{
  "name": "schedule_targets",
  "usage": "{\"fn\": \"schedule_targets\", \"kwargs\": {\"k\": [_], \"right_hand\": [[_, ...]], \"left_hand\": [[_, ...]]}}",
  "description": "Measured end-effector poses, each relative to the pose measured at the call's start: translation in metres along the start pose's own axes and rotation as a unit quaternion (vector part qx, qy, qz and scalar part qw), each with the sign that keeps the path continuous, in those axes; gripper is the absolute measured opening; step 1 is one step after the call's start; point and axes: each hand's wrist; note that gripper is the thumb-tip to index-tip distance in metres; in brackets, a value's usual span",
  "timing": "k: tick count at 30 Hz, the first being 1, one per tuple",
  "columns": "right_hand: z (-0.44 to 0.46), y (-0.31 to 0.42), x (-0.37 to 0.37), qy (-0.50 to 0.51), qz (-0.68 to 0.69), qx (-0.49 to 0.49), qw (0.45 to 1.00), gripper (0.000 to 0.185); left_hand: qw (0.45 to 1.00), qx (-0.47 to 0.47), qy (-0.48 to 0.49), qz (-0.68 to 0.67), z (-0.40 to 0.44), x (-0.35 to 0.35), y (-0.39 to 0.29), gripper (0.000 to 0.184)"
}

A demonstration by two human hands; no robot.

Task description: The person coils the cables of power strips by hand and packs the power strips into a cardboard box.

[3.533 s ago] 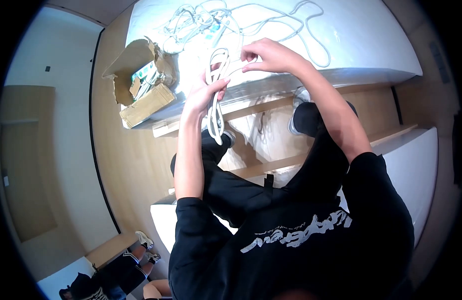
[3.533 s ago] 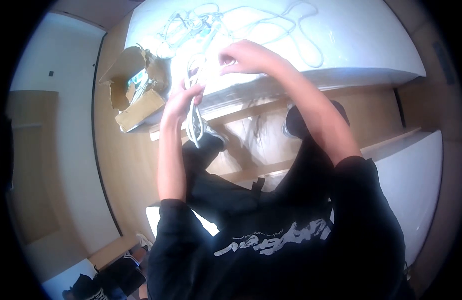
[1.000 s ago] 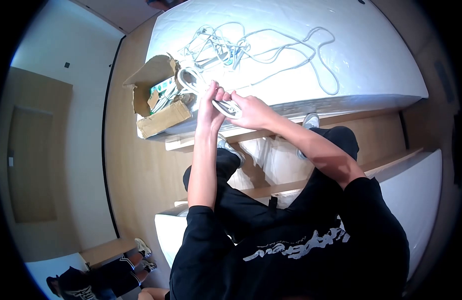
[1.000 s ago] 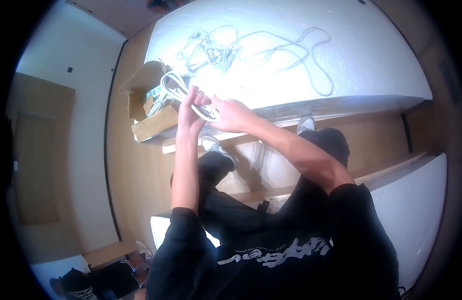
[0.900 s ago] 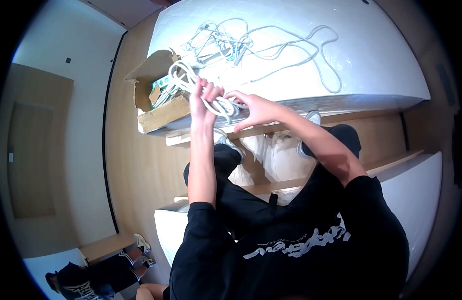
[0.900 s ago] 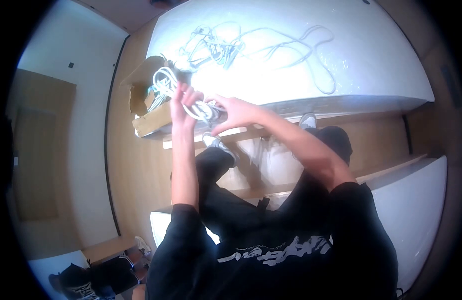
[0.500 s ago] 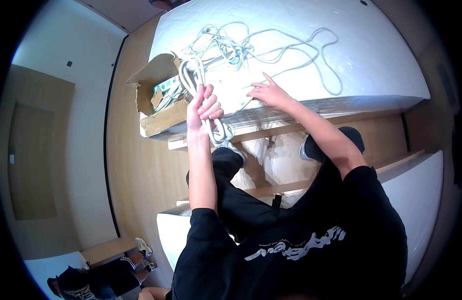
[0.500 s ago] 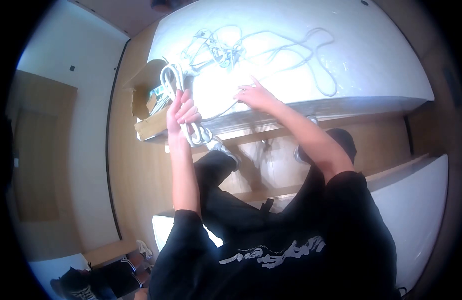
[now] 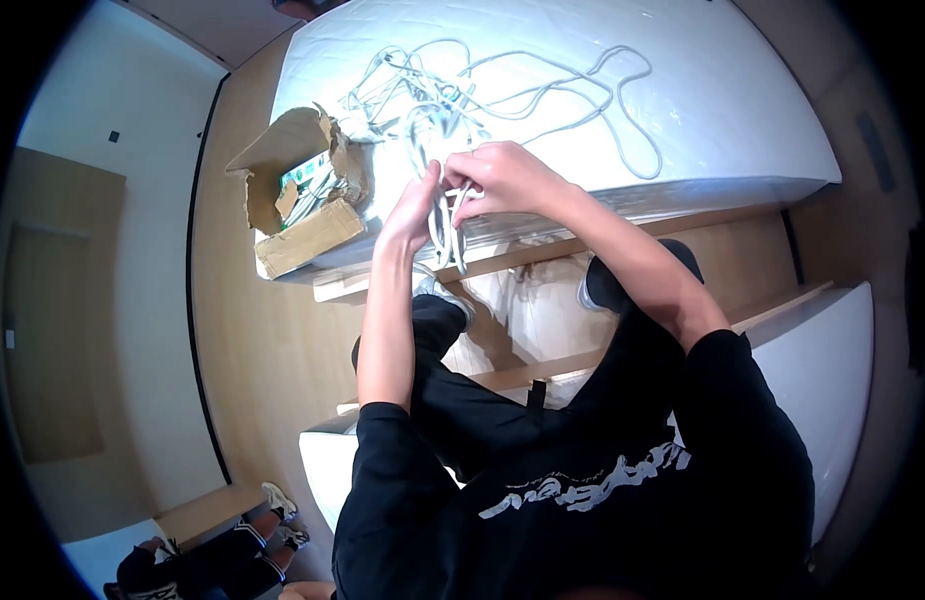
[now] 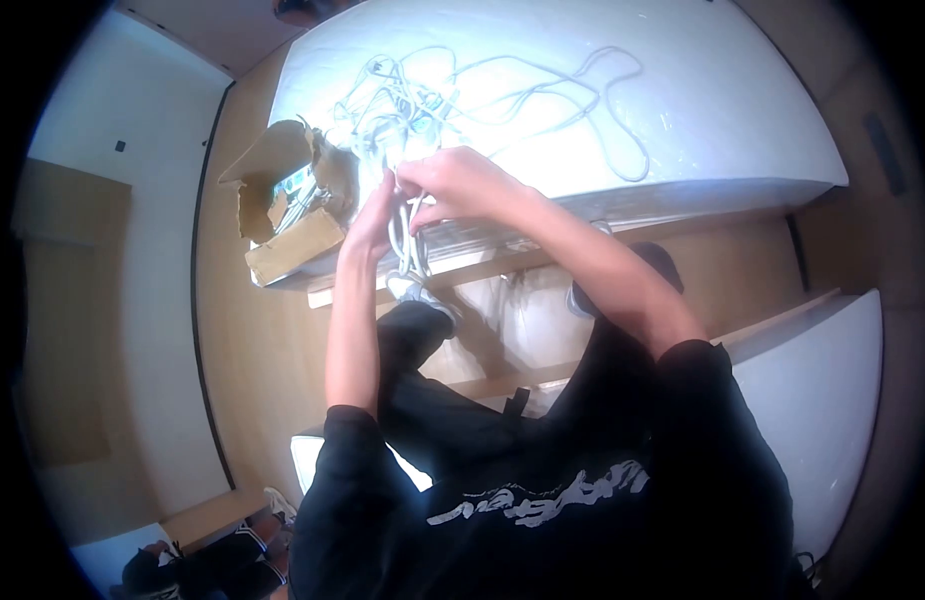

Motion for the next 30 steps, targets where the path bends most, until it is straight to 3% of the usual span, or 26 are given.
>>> {"fn": "schedule_targets", "kwargs": {"k": [1,2,4,7,10,12,14,15,16,18,19,20,22,24,26,27,28,30], "right_hand": [[0.000,-0.002,0.000,-0.020,0.008,0.017,1.000,0.040],[0.001,-0.003,0.000,-0.040,0.016,0.035,0.998,0.044],[0.001,-0.011,0.003,-0.044,-0.011,-0.002,0.999,0.046],[-0.003,-0.015,0.007,-0.013,-0.027,0.037,0.999,0.042],[-0.004,-0.010,0.009,-0.059,0.043,0.036,0.997,0.042],[-0.004,-0.007,-0.001,-0.018,0.065,0.065,0.996,0.034],[-0.005,-0.007,-0.010,-0.049,0.104,0.035,0.993,0.023],[-0.007,-0.009,-0.019,-0.070,0.106,0.082,0.988,0.015],[-0.011,-0.012,-0.020,-0.144,0.170,0.214,0.951,0.016],[-0.007,-0.019,-0.028,-0.185,0.113,0.289,0.933,0.026],[-0.009,-0.024,-0.024,-0.153,0.071,0.227,0.959,0.040],[-0.012,-0.025,-0.011,-0.153,0.070,0.227,0.959,0.040],[-0.012,-0.030,0.019,-0.055,0.100,0.170,0.979,0.048],[-0.006,-0.044,0.024,-0.035,0.171,0.195,0.965,0.053],[-0.004,-0.056,0.019,0.026,0.008,0.151,0.988,0.056],[-0.007,-0.057,0.024,-0.014,0.045,0.156,0.987,0.039],[-0.007,-0.061,0.022,-0.016,0.047,0.156,0.987,0.039],[-0.007,-0.070,0.015,0.100,-0.065,0.112,0.987,0.024]], "left_hand": [[0.998,0.010,-0.008,0.054,-0.002,0.007,0.001,0.051],[0.998,0.042,-0.008,0.048,-0.016,0.024,-0.005,0.038],[0.990,0.014,0.072,0.117,-0.011,0.013,-0.002,0.028],[0.990,-0.029,0.088,0.109,-0.014,0.017,-0.004,0.027],[0.988,0.006,0.093,0.122,-0.021,0.019,-0.013,0.029],[0.994,0.022,0.064,0.084,-0.026,0.022,-0.013,0.033],[0.991,0.037,0.064,0.112,-0.026,0.017,-0.016,0.032],[0.994,0.023,0.010,0.103,-0.030,0.014,-0.017,0.033],[0.999,0.025,-0.033,0.014,-0.035,0.014,-0.014,0.029],[0.977,-0.023,0.051,-0.207,-0.038,0.002,-0.014,0.019],[0.958,-0.050,0.077,-0.273,-0.041,0.000,-0.013,0.010],[0.957,-0.050,0.077,-0.273,-0.042,0.000,-0.010,0.010],[0.913,-0.072,0.234,-0.326,-0.037,0.007,-0.004,0.005],[0.922,-0.066,0.213,-0.315,-0.035,0.005,-0.001,0.004],[0.899,-0.088,0.273,-0.330,-0.031,-0.002,0.003,0.003],[0.912,-0.082,0.243,-0.320,-0.034,-0.002,0.003,0.003],[0.913,-0.083,0.242,-0.318,-0.033,-0.003,0.002,0.003],[0.915,-0.078,0.237,-0.316,-0.033,-0.003,0.000,0.003]]}}
Point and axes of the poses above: each hand's wrist, its own z-axis towards the middle knuckle, its own x-axis out of the palm, y = z × x, and after that the axes turned 13 degrees about -y, right-handed
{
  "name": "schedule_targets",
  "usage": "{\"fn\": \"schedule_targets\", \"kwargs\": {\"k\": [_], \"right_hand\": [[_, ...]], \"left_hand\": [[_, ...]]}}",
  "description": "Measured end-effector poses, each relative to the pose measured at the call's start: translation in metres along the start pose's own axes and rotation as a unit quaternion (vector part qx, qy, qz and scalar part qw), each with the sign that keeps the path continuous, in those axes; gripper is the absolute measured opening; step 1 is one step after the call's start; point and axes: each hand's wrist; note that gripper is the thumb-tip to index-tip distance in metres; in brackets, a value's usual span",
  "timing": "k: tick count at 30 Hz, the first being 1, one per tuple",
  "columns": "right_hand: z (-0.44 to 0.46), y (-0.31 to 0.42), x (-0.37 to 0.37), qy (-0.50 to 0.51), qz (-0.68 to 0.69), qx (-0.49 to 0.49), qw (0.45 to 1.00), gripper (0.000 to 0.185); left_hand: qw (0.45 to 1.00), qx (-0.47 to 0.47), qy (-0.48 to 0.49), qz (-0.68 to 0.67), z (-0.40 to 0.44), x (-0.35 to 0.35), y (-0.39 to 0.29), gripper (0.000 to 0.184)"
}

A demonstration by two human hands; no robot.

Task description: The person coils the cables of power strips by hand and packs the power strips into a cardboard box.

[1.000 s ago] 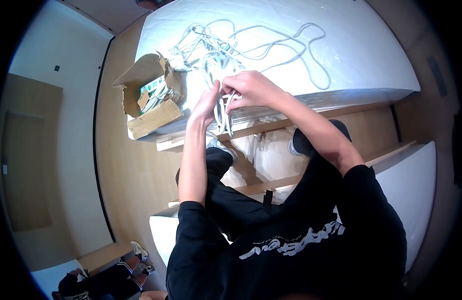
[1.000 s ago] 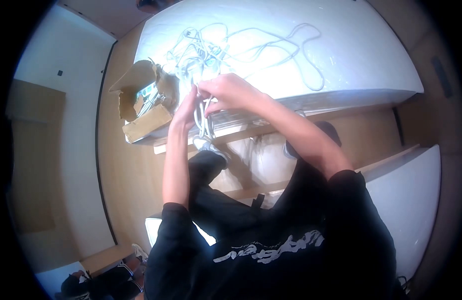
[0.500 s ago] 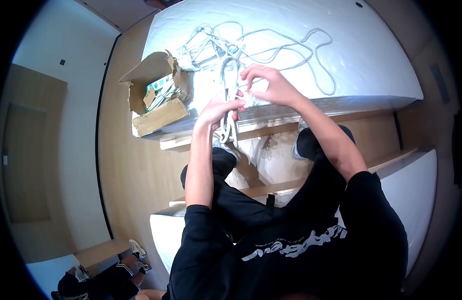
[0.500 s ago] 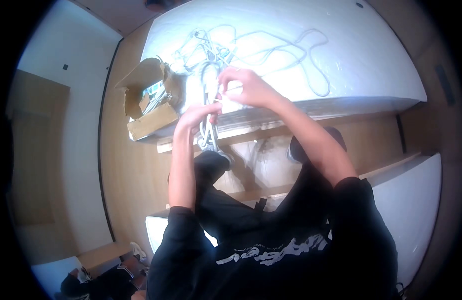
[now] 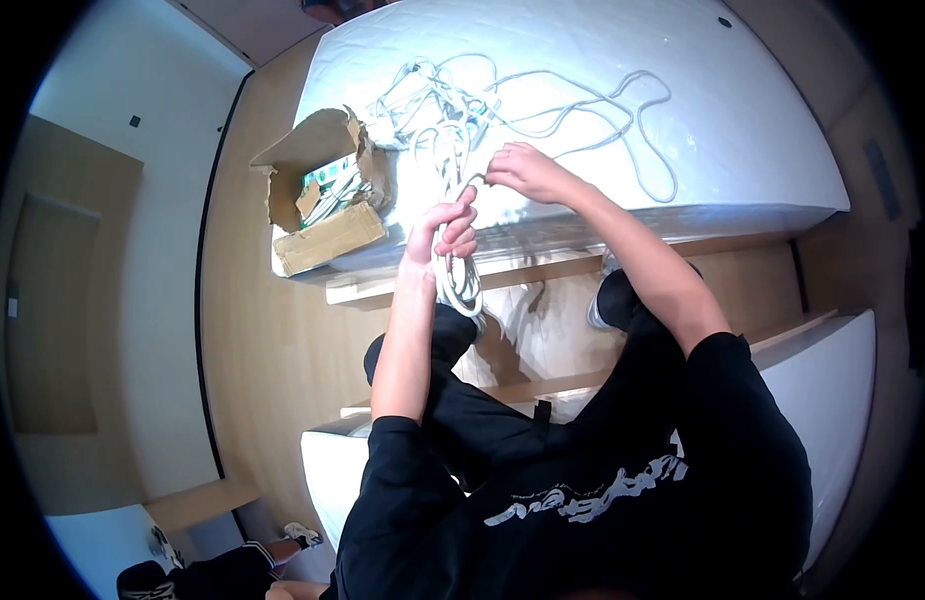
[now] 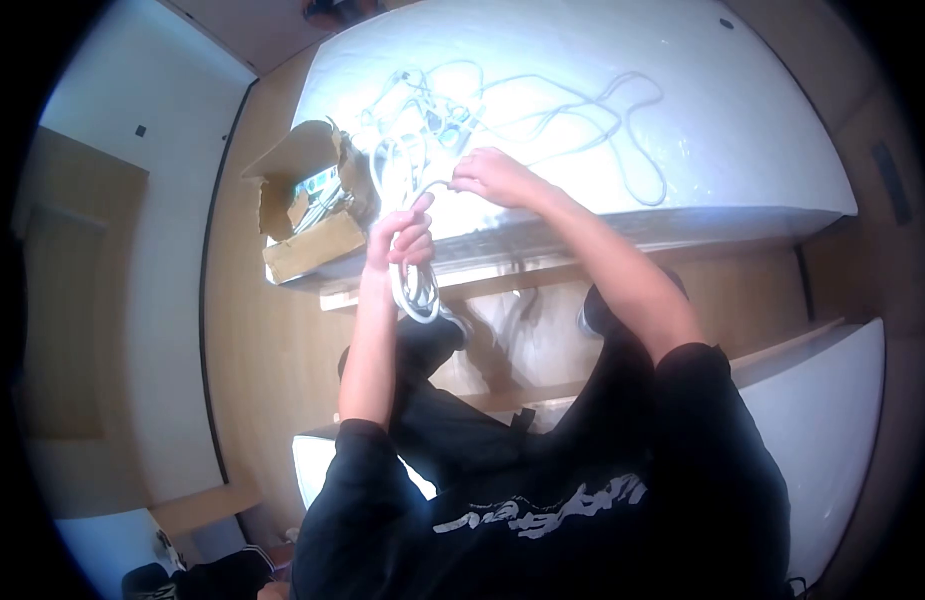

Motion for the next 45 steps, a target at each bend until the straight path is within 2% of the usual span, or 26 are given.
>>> {"fn": "schedule_targets", "kwargs": {"k": [1,2,4,6,8,10,13,14,15,18,20,22,23,24,26,27,28,30,31,33,34,35,36,38,40,45], "right_hand": [[-0.004,-0.001,0.002,-0.052,0.053,0.055,0.996,0.025],[-0.004,0.000,-0.003,-0.052,0.053,0.055,0.996,0.025],[0.001,0.008,-0.022,-0.202,-0.026,0.058,0.977,0.023],[0.006,0.017,-0.037,-0.237,-0.050,0.044,0.969,0.024],[0.007,0.023,-0.044,-0.313,-0.099,0.024,0.944,0.028],[0.007,0.022,-0.042,-0.321,-0.102,0.017,0.941,0.030],[0.006,0.020,-0.040,-0.322,-0.117,0.033,0.939,0.028],[0.007,0.021,-0.041,-0.345,-0.131,0.005,0.929,0.028],[0.009,0.023,-0.041,-0.367,-0.144,-0.023,0.919,0.027],[0.011,0.029,-0.041,-0.369,-0.115,-0.043,0.921,0.027],[0.010,0.030,-0.046,-0.348,-0.073,-0.032,0.934,0.026],[0.008,0.028,-0.050,-0.243,0.069,0.090,0.963,0.024],[0.007,0.019,-0.048,-0.206,0.134,0.120,0.962,0.023],[0.005,0.009,-0.042,-0.207,0.134,0.117,0.962,0.023],[-0.001,-0.013,-0.031,-0.165,0.076,0.054,0.982,0.023],[-0.005,-0.024,-0.022,-0.099,0.121,0.118,0.981,0.023],[-0.010,-0.039,-0.010,-0.065,0.104,0.131,0.984,0.022],[-0.016,-0.043,0.007,-0.067,0.184,0.151,0.969,0.023],[-0.012,-0.039,0.008,-0.068,0.183,0.142,0.971,0.023],[-0.003,-0.006,0.001,-0.040,0.100,0.305,0.946,0.022],[-0.002,0.002,0.006,-0.037,0.102,0.299,0.948,0.022],[-0.001,0.007,0.010,-0.097,-0.030,0.199,0.975,0.021],[0.000,0.020,0.011,-0.157,-0.159,0.095,0.970,0.020],[0.002,0.047,-0.002,-0.167,-0.159,0.078,0.970,0.023],[0.004,0.073,-0.017,-0.206,-0.043,0.137,0.968,0.024],[-0.003,0.093,-0.016,-0.175,0.026,0.094,0.980,0.024]], "left_hand": [[0.999,0.012,-0.039,0.010,-0.005,0.001,-0.004,0.004],[0.993,0.030,-0.113,0.021,-0.009,0.005,-0.007,0.007],[0.981,0.047,-0.178,0.054,-0.009,0.005,-0.009,0.012],[0.962,0.065,-0.207,0.163,-0.003,0.001,-0.003,0.018],[0.959,0.048,-0.180,0.215,0.003,-0.001,0.006,0.020],[0.955,0.030,-0.123,0.267,0.008,0.001,0.015,0.018],[0.956,0.016,-0.112,0.272,0.012,0.000,0.018,0.016],[0.956,0.000,-0.094,0.280,0.012,0.003,0.016,0.016],[0.940,-0.017,-0.141,0.310,0.012,0.005,0.017,0.015],[0.925,-0.006,-0.140,0.352,0.013,0.014,0.022,0.015],[0.931,0.016,-0.148,0.333,0.010,0.015,0.027,0.014],[0.934,0.036,-0.162,0.317,0.002,0.023,0.025,0.014],[0.942,0.027,-0.128,0.309,-0.001,0.024,0.022,0.011],[0.941,0.029,-0.128,0.311,-0.005,0.027,0.021,0.011],[0.986,0.003,-0.002,0.165,-0.015,0.034,0.017,0.010],[0.993,-0.011,0.056,0.099,-0.018,0.035,0.014,0.009],[0.992,-0.026,0.116,0.035,-0.019,0.035,0.011,0.009],[0.996,-0.013,0.087,0.012,-0.021,0.039,0.002,0.009],[0.997,0.032,0.035,0.053,-0.019,0.033,-0.001,0.009],[0.981,0.122,-0.043,0.143,-0.011,0.021,-0.009,0.014],[0.966,0.163,-0.106,0.172,-0.009,0.016,-0.014,0.021],[0.947,0.199,-0.154,0.201,-0.007,0.015,-0.019,0.024],[0.923,0.232,-0.203,0.230,-0.005,0.013,-0.024,0.027],[0.895,0.280,-0.261,0.228,-0.004,0.005,-0.034,0.028],[0.870,0.324,-0.298,0.222,-0.003,-0.007,-0.040,0.024],[0.903,0.270,-0.280,0.180,-0.009,-0.011,-0.041,0.026]]}}
Point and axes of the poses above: each hand's wrist, its own z-axis towards the middle knuckle, its own x-axis out of the palm, y = z × x, and after that the axes turned 13 degrees about -y, right-handed
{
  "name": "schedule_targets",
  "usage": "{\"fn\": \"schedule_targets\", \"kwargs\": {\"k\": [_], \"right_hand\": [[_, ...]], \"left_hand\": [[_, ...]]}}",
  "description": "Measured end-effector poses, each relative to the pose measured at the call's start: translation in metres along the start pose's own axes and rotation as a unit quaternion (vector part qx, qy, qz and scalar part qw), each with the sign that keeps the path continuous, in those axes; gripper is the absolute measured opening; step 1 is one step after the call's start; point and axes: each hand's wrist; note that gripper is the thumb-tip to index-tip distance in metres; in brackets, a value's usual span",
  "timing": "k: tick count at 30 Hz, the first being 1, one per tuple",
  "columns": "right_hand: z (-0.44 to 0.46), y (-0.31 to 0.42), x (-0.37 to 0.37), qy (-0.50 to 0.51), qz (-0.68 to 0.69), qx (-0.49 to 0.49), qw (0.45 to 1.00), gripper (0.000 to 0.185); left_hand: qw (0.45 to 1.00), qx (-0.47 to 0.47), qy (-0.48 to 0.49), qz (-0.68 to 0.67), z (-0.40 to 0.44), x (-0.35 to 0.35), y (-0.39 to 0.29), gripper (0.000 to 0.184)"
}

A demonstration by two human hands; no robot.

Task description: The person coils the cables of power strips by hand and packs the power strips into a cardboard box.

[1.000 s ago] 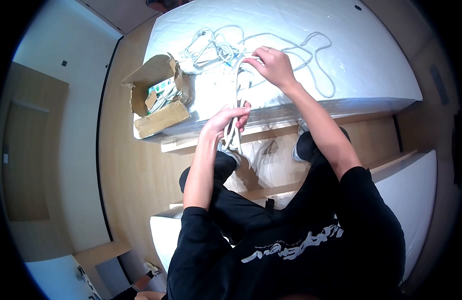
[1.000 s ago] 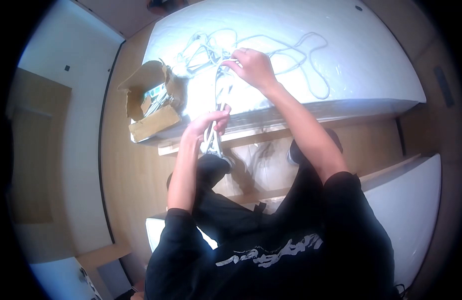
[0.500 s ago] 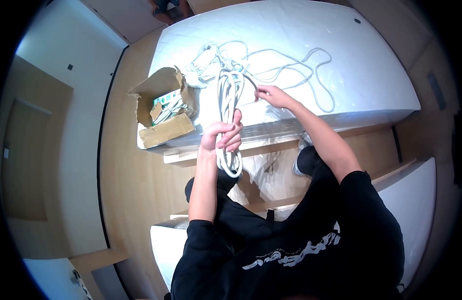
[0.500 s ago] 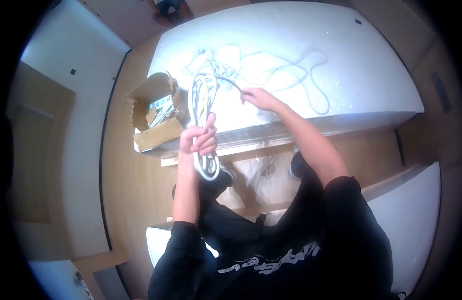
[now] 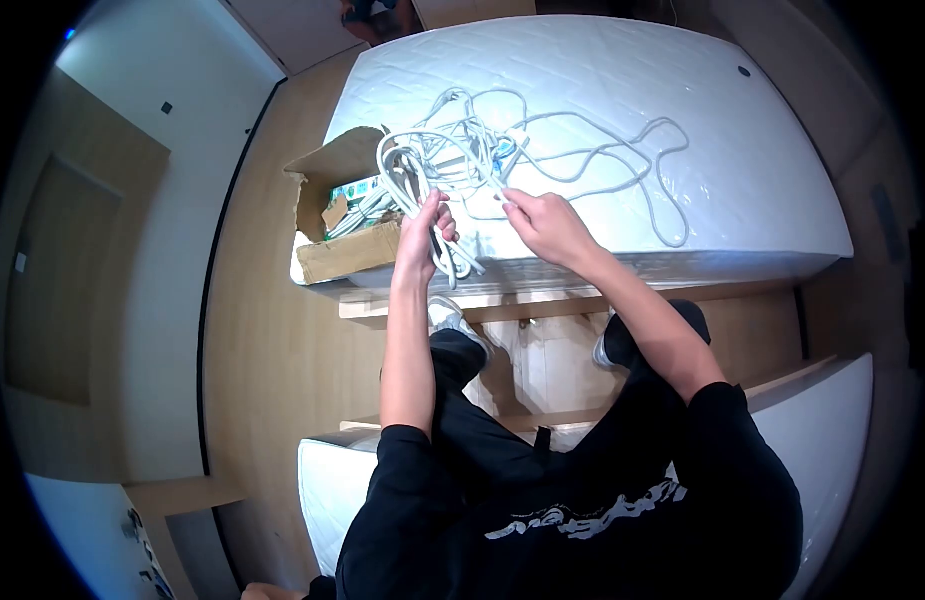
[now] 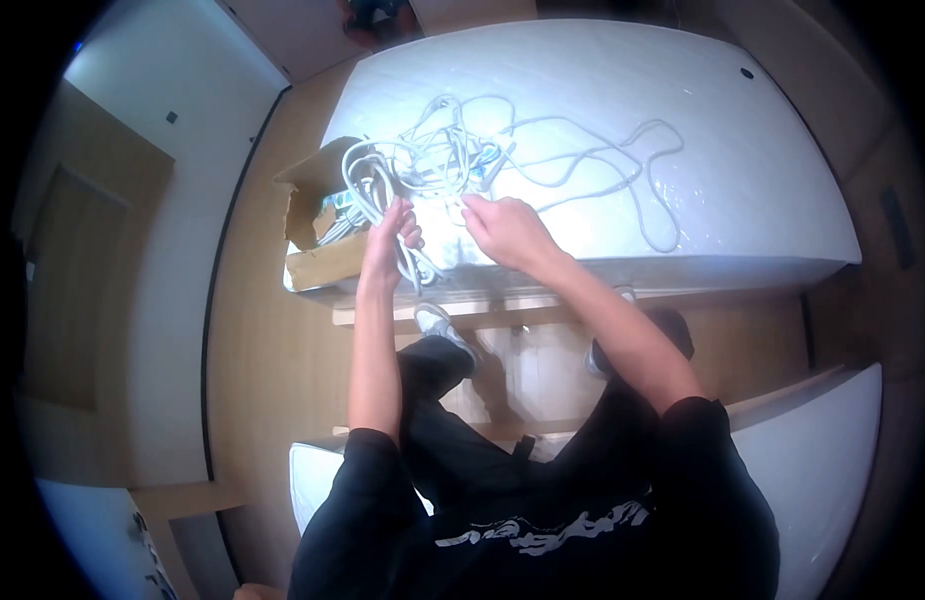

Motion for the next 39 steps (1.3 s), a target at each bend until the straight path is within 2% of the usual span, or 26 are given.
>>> {"fn": "schedule_targets", "kwargs": {"k": [3,7,9,13,15,16,17,18,19,20,21,22,23,24,25,27,28,29,30,32,33,35,37,39], "right_hand": [[-0.003,0.005,0.003,0.033,0.021,-0.004,0.999,0.023],[-0.012,0.002,0.017,0.039,0.050,-0.057,0.996,0.018],[-0.016,0.001,0.019,0.078,0.010,-0.090,0.993,0.018],[-0.016,0.000,0.013,0.087,0.026,-0.099,0.991,0.021],[-0.016,-0.003,0.010,0.120,0.026,-0.099,0.987,0.019],[-0.015,-0.005,0.009,0.153,0.026,-0.101,0.983,0.018],[-0.014,-0.004,0.009,0.153,0.027,-0.101,0.983,0.018],[-0.013,-0.003,0.010,0.079,0.083,0.024,0.993,0.021],[-0.011,-0.003,0.010,0.004,0.137,0.148,0.979,0.025],[-0.002,-0.002,0.002,-0.044,0.069,0.172,0.982,0.032],[0.006,-0.007,-0.007,-0.044,0.064,0.166,0.983,0.032],[0.012,-0.014,-0.007,-0.030,0.231,0.216,0.948,0.041],[0.016,-0.021,-0.007,-0.019,0.391,0.260,0.882,0.051],[0.023,-0.022,-0.008,0.059,0.411,0.284,0.864,0.069],[0.024,-0.020,-0.004,0.077,0.441,0.271,0.852,0.069],[0.028,-0.019,0.002,0.158,0.534,0.299,0.775,0.062],[0.031,-0.018,0.005,0.154,0.533,0.302,0.775,0.062],[0.034,-0.015,0.009,0.115,0.576,0.316,0.745,0.057],[0.034,-0.013,0.011,0.075,0.617,0.329,0.710,0.052],[0.037,-0.014,0.011,0.065,0.625,0.342,0.699,0.049],[0.037,-0.013,0.010,0.053,0.630,0.354,0.689,0.045],[0.037,-0.010,0.007,0.062,0.641,0.337,0.687,0.040],[0.041,-0.007,0.000,0.144,0.651,0.247,0.704,0.033],[0.043,0.001,-0.004,0.134,0.660,0.265,0.690,0.018]], "left_hand": [[0.999,0.039,-0.015,0.027,-0.003,0.008,0.005,0.026],[0.979,0.132,-0.009,0.157,-0.006,0.026,0.012,0.030],[0.968,0.128,-0.013,0.215,-0.008,0.030,0.011,0.030],[0.974,0.121,-0.029,0.189,0.002,0.023,0.022,0.026],[0.991,0.104,0.006,0.087,-0.003,0.029,0.018,0.021],[0.997,0.054,-0.035,0.044,-0.008,0.032,0.019,0.021],[0.997,0.053,-0.036,0.045,-0.007,0.029,0.019,0.021],[0.999,0.039,0.018,0.016,-0.005,0.023,0.019,0.021],[0.997,0.025,0.072,-0.014,-0.003,0.019,0.020,0.021],[0.997,0.003,0.072,-0.033,-0.007,0.023,0.019,0.020],[0.997,0.000,0.073,-0.033,-0.008,0.021,0.019,0.020],[0.993,0.013,0.111,0.043,-0.007,0.021,0.019,0.020],[0.981,0.024,0.149,0.119,-0.007,0.022,0.022,0.019],[0.973,0.035,0.147,0.172,-0.016,0.034,0.023,0.019],[0.960,0.026,0.166,0.224,-0.021,0.042,0.027,0.020],[0.951,-0.020,0.223,0.211,-0.023,0.050,0.043,0.019],[0.946,-0.059,0.231,0.217,-0.022,0.050,0.043,0.021],[0.946,-0.062,0.231,0.218,-0.018,0.051,0.046,0.021],[0.938,-0.098,0.279,0.182,-0.014,0.050,0.050,0.022],[0.911,-0.160,0.357,0.128,-0.008,0.051,0.049,0.024],[0.911,-0.163,0.357,0.130,-0.007,0.050,0.051,0.024],[0.848,-0.197,0.492,-0.003,-0.001,0.047,0.062,0.020],[0.806,-0.245,0.529,-0.103,0.002,0.043,0.074,0.018],[0.757,-0.298,0.564,-0.142,0.001,0.038,0.082,0.019]]}}
Point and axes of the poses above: each hand's wrist, its own z-axis towards the middle knuckle, its own x-axis out of the palm, y = z × x, and after that the axes turned 13 degrees about -y, right-handed
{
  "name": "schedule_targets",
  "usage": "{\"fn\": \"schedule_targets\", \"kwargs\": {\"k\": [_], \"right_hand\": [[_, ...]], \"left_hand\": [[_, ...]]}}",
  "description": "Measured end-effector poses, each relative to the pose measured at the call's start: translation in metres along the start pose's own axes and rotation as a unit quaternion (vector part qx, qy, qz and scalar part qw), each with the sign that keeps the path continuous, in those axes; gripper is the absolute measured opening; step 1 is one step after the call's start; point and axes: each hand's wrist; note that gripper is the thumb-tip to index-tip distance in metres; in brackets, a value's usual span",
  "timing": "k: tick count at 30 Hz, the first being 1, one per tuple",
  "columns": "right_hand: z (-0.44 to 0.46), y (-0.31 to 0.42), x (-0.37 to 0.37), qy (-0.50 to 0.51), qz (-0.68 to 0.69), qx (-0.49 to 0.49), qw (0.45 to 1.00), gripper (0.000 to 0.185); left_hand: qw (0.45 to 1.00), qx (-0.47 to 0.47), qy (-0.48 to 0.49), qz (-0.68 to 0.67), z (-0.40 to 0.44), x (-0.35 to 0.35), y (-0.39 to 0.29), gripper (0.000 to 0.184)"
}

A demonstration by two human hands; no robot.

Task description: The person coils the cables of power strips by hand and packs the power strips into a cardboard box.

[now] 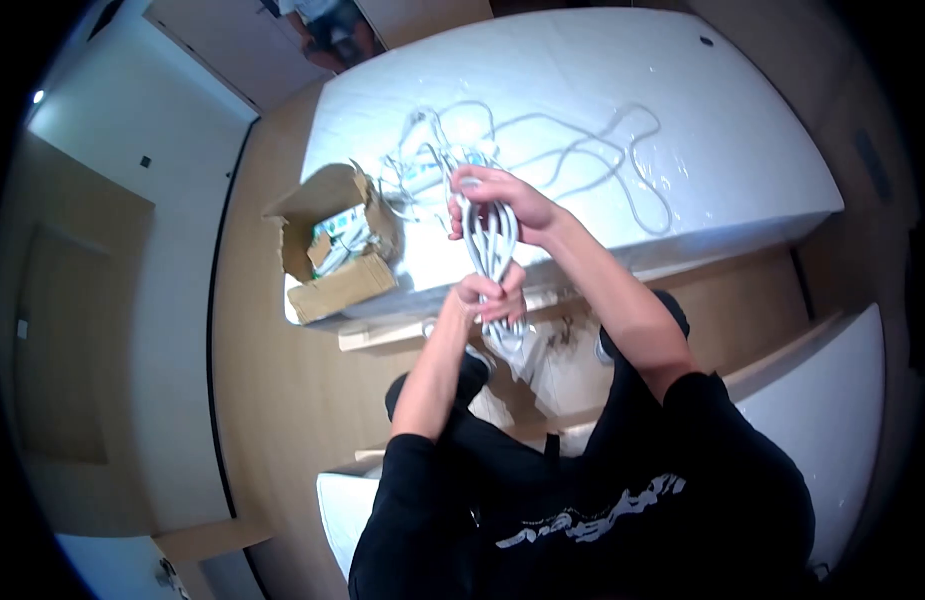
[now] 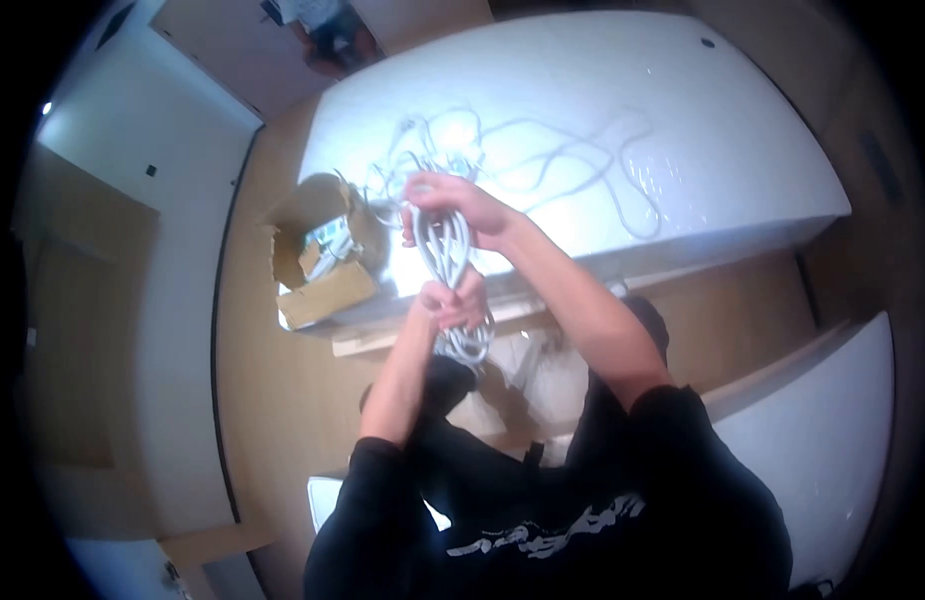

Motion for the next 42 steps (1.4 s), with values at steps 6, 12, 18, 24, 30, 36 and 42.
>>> {"fn": "schedule_targets", "kwargs": {"k": [6,12,18,24,30,36,42], "right_hand": [[-0.004,0.027,-0.003,-0.082,-0.168,-0.019,0.982,0.042],[-0.007,0.024,-0.033,0.018,-0.023,0.035,0.999,0.075],[-0.016,0.020,-0.031,-0.006,-0.157,-0.057,0.986,0.079],[-0.021,0.003,-0.022,-0.227,-0.275,-0.137,0.924,0.048],[-0.017,0.013,-0.017,-0.173,-0.107,-0.032,0.979,0.016],[-0.004,0.008,-0.021,-0.001,-0.060,0.070,0.996,0.035],[0.003,-0.032,-0.028,-0.087,-0.085,-0.170,0.978,0.078]], "left_hand": [[0.956,-0.116,-0.153,0.223,0.010,0.027,0.035,0.026],[0.970,0.026,-0.148,0.191,0.005,0.016,0.011,0.038],[0.838,0.135,-0.465,0.252,0.018,0.032,0.008,0.042],[0.808,0.090,-0.517,0.270,0.031,0.039,0.014,0.048],[0.935,0.062,-0.288,0.199,0.024,0.041,0.018,0.031],[0.933,0.074,-0.304,0.181,0.022,0.049,0.025,0.024],[0.822,0.286,-0.472,0.138,0.003,0.069,-0.060,0.026]]}}
Point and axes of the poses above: each hand's wrist, its own z-axis towards the middle knuckle, its own x-axis out of the palm, y = z × x, and after that the axes turned 13 degrees about -y, right-handed
